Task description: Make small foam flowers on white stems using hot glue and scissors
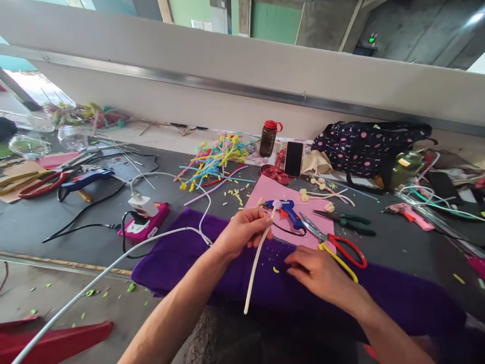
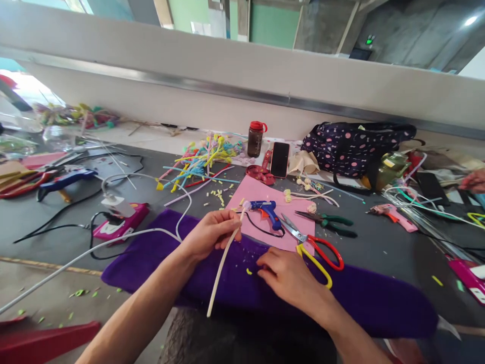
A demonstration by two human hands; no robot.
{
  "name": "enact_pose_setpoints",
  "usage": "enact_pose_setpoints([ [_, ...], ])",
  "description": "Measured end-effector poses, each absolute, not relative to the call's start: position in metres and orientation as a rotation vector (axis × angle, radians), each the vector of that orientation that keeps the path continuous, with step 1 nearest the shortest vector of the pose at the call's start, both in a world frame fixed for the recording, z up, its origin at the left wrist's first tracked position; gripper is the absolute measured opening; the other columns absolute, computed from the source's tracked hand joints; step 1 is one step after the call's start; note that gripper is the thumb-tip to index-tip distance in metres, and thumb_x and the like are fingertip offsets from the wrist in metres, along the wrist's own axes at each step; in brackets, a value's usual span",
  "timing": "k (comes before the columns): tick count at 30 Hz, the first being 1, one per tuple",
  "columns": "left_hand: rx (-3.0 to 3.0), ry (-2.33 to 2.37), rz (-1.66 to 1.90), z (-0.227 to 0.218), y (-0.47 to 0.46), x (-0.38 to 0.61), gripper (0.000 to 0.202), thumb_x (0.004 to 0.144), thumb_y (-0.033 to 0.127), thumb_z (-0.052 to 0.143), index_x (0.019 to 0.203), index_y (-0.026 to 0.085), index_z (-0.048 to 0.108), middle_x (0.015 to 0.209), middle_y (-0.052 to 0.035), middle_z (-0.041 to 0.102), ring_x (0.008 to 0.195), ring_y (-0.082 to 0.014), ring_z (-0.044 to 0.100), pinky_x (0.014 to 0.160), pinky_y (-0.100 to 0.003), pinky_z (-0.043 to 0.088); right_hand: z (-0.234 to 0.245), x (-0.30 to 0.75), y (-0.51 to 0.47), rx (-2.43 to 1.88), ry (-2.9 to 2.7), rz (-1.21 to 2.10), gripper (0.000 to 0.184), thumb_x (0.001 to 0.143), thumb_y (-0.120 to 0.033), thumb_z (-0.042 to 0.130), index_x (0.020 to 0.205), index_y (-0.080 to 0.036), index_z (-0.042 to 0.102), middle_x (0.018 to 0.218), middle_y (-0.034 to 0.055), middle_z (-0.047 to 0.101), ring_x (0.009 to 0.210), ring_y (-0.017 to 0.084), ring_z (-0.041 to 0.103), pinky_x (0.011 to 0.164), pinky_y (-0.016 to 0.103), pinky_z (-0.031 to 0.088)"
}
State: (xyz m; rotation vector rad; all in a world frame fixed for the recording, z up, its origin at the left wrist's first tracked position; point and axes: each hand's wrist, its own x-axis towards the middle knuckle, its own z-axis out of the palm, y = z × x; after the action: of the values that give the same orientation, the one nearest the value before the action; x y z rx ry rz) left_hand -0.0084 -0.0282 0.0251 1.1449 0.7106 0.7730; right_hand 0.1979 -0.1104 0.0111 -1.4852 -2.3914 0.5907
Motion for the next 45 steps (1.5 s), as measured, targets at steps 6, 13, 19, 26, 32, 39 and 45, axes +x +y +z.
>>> enact_pose_setpoints([
  [6,1.228,0.657,0.705,0.036,-0.012,0.008,0.022,0.077,0.035,0.060,0.073,0.014,0.055,0.060,0.0010,0.063,0.035,-0.0022,0.041,0.032,-0.015,0.023,-0.003,0.165,-0.103,-1.543,-2.604,0.540,0.009,0.084,-0.026,0.055,0.086,-0.019,0.061,0.084,0.0021,0.062,0.075,0.016,0.060,0.063,0.026,0.039],
  [13,1.156,0.607,0.757,0.026,-0.002,0.012,0.024,0.077,0.037,0.059,0.073,0.014,0.053,0.068,-0.0020,0.066,0.034,-0.0014,0.040,0.031,-0.016,0.022,0.004,0.178,-0.088,-1.461,-2.356,0.880,0.007,0.083,-0.021,0.054,0.079,-0.021,0.060,0.080,-0.0001,0.064,0.071,0.015,0.059,0.064,0.025,0.041],
  [19,1.041,0.580,0.736,0.018,-0.002,0.007,0.023,0.075,0.035,0.062,0.080,0.013,0.057,0.068,-0.0011,0.065,0.032,-0.0003,0.037,0.029,-0.015,0.020,0.022,0.205,-0.053,-1.356,-1.846,1.212,0.012,0.083,-0.026,0.052,0.074,-0.018,0.054,0.063,-0.0029,0.053,0.051,0.009,0.051,0.048,0.020,0.038],
  [26,0.955,0.613,0.741,0.013,0.002,0.007,0.025,0.074,0.031,0.064,0.090,0.012,0.062,0.065,-0.0001,0.062,0.033,-0.0002,0.037,0.028,-0.013,0.021,0.016,0.210,-0.024,-1.181,-1.459,1.360,0.015,0.082,-0.032,0.055,0.078,-0.018,0.052,0.056,-0.0058,0.049,0.044,0.007,0.042,0.044,0.019,0.035],
  [32,0.967,0.659,0.735,0.010,0.000,0.009,0.024,0.075,0.035,0.063,0.074,0.012,0.057,0.061,-0.0003,0.061,0.032,-0.0011,0.039,0.028,-0.013,0.023,0.002,0.216,-0.028,-1.111,-1.378,1.438,0.020,0.080,-0.035,0.060,0.077,-0.016,0.054,0.058,-0.0048,0.049,0.044,0.007,0.043,0.043,0.020,0.036],
  [39,1.032,0.703,0.654,0.012,-0.003,0.017,0.027,0.075,0.040,0.063,0.071,0.014,0.053,0.056,0.0016,0.061,0.030,-0.0011,0.038,0.029,-0.013,0.023,0.010,0.217,-0.034,-1.041,-1.303,1.451,0.017,0.077,-0.031,0.064,0.080,-0.016,0.056,0.067,-0.0026,0.054,0.047,0.006,0.046,0.044,0.019,0.037],
  [45,1.068,0.677,0.632,0.005,-0.005,0.025,0.027,0.072,0.037,0.067,0.075,0.014,0.054,0.065,-0.0007,0.063,0.036,-0.0026,0.044,0.031,-0.013,0.026,0.003,0.213,-0.034,-1.033,-1.276,1.451,0.021,0.074,-0.034,0.066,0.080,-0.016,0.056,0.065,-0.0031,0.055,0.045,0.006,0.047,0.042,0.019,0.038],
])
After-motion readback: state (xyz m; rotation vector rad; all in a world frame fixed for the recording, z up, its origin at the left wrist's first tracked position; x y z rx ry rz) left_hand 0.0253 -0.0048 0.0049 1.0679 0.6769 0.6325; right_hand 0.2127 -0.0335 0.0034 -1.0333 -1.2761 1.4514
